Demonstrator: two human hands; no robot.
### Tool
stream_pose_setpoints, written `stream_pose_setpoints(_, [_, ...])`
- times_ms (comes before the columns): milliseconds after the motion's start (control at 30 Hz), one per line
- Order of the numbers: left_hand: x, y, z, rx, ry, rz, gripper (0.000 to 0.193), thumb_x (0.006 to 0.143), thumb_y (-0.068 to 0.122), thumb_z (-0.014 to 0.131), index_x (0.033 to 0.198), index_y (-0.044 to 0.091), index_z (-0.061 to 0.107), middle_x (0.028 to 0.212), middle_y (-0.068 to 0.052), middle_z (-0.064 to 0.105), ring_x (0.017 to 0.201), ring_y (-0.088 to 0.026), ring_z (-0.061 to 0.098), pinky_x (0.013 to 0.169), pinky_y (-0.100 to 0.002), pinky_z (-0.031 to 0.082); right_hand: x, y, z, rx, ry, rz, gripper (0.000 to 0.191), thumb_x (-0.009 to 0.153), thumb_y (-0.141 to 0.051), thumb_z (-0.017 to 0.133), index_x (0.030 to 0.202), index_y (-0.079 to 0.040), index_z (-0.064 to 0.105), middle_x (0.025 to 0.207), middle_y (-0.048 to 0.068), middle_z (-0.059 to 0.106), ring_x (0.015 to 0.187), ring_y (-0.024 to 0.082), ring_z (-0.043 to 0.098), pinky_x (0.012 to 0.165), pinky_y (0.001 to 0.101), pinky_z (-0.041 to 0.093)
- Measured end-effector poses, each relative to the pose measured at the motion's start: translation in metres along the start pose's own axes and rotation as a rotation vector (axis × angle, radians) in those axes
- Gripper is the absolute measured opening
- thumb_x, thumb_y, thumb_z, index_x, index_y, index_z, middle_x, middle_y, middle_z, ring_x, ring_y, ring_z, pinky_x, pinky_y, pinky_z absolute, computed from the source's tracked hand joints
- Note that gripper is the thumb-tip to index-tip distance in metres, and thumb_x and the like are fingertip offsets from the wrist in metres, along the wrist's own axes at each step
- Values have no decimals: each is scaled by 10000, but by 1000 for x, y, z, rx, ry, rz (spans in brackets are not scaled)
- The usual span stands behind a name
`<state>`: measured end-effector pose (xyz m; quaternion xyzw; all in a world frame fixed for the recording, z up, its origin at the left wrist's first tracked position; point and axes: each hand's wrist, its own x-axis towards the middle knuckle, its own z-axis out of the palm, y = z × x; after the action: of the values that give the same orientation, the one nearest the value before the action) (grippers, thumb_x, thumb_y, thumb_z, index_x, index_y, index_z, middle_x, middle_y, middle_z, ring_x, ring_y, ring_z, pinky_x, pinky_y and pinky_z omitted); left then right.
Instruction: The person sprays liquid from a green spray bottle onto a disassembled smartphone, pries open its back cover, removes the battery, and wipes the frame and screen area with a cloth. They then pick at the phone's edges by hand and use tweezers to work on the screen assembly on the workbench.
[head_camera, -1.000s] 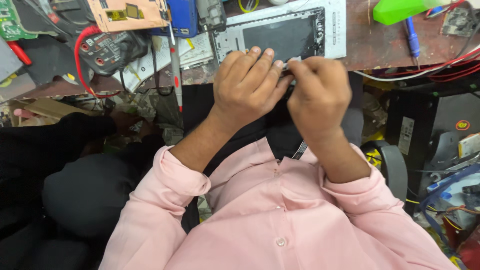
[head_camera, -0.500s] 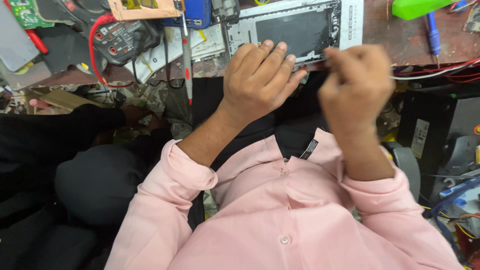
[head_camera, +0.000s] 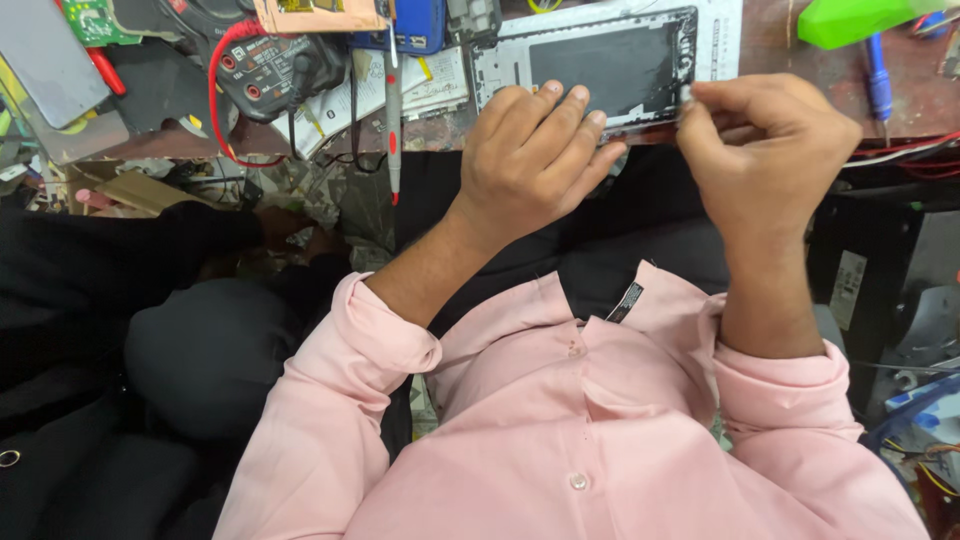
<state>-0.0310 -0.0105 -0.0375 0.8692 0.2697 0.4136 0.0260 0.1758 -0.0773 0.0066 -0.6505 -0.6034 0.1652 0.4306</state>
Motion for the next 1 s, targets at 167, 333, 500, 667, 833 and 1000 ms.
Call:
stream_pose_setpoints(167, [1,1,0,18,-9,-14,280,932,256,871,1031,19,758,1106,-147,712,1038,-302,663,913,-431,519,-8,-1,13,-59,-27,-51,102,953,76,816,1027,6,805,907,98,739,714,133,692,643,226,527])
stream_pose_setpoints(333, [2,2,-3,18,-10,-9,293,932,266,874,1033,18,754,1107,-146,712,1042,-306,663,907,-433,516,-6,0,6,-89,50,9,163,900,85,786,1040,3,785,917,112,719,732,142,690,625,241,531])
stream_pose_setpoints(500, [3,2,-1,5,3,7,291,923,256,881,1028,18,750,1098,-150,710,1026,-308,657,891,-438,518,-7,-5,17,-106,13,-76,121,966,58,820,1064,-12,807,941,100,725,727,140,697,638,228,543])
stream_pose_setpoints(667, [3,2,-2,-6,-5,9,273,900,220,864,1035,14,746,1111,-147,706,1030,-301,657,892,-430,523,-5,1,-1,-164,44,-33,130,964,106,782,1056,16,802,997,108,731,793,140,702,693,232,549])
stream_pose_setpoints(833, [3,2,-3,-12,-4,5,289,920,251,895,1024,23,752,1100,-139,707,1018,-301,657,878,-426,515,-2,3,-26,37,93,163,106,1006,81,795,1106,61,765,1018,102,709,816,114,667,706,220,516])
stream_pose_setpoints(1000, [3,1,0,1,9,5,278,923,244,880,1029,22,753,1103,-140,709,1016,-297,657,887,-419,515,2,-1,-26,346,77,293,112,975,81,755,1081,84,720,1006,71,685,808,97,681,742,207,553])
